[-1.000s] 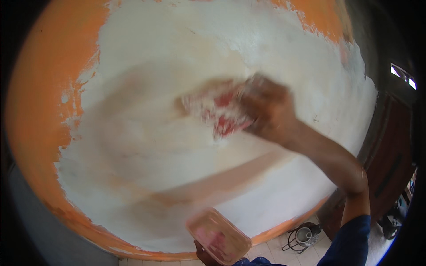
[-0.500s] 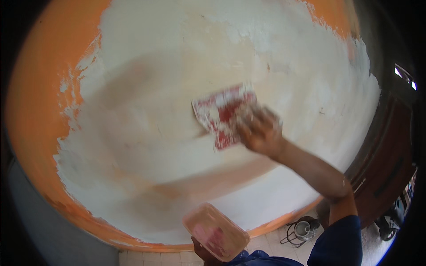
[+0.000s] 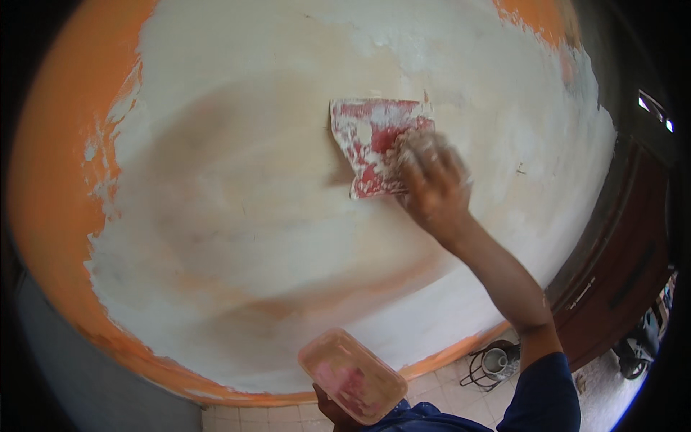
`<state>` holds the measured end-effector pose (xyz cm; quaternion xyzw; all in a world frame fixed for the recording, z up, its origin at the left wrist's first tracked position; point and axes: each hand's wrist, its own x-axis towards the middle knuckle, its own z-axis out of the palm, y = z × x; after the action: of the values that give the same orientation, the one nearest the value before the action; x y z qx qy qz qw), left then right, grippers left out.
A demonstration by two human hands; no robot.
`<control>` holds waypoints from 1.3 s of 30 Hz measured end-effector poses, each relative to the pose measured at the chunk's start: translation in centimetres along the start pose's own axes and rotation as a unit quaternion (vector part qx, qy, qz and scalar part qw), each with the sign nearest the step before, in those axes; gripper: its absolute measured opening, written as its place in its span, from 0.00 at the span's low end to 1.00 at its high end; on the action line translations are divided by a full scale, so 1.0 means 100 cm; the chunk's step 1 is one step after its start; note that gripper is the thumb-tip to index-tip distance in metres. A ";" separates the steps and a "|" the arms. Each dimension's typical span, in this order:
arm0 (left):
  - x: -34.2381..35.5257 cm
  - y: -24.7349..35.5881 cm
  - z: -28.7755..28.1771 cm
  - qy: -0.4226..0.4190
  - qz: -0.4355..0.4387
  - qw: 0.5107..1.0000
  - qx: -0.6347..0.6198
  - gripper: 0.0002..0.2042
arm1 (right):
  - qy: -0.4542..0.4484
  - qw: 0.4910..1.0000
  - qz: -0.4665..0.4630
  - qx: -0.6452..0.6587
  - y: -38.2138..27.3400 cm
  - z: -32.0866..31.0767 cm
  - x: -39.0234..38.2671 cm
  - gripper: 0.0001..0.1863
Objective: The person applies a white substance to a wall using a putty knife, spreading it over an orange-painted area. They repeatedly scoop the material from a container and smooth it across the wall surface.
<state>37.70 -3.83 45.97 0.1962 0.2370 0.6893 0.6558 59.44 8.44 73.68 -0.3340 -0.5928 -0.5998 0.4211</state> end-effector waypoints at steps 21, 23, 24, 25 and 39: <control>0.008 -0.009 -0.022 -0.041 -0.050 0.996 -0.062 0.24 | -0.063 0.981 0.143 0.113 0.031 -0.075 0.013 0.22; 0.008 -0.009 -0.026 -0.049 -0.040 0.997 -0.040 0.24 | 0.071 0.989 0.118 0.057 0.051 -0.048 0.029 0.24; 0.007 -0.008 -0.024 -0.041 -0.044 0.997 -0.054 0.23 | 0.074 0.992 0.097 0.020 0.060 -0.033 0.028 0.24; 0.006 -0.006 -0.021 -0.034 -0.047 0.996 -0.069 0.23 | 0.043 0.993 0.112 0.014 0.056 -0.031 0.021 0.24; 0.005 -0.004 -0.011 -0.060 -0.035 0.997 -0.040 0.24 | -0.094 0.945 0.199 0.242 -0.042 -0.048 -0.032 0.19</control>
<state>37.36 -3.37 44.85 0.2022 0.1757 0.6620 0.7000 57.49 3.75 68.65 -0.3876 -0.6785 -0.3080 0.5428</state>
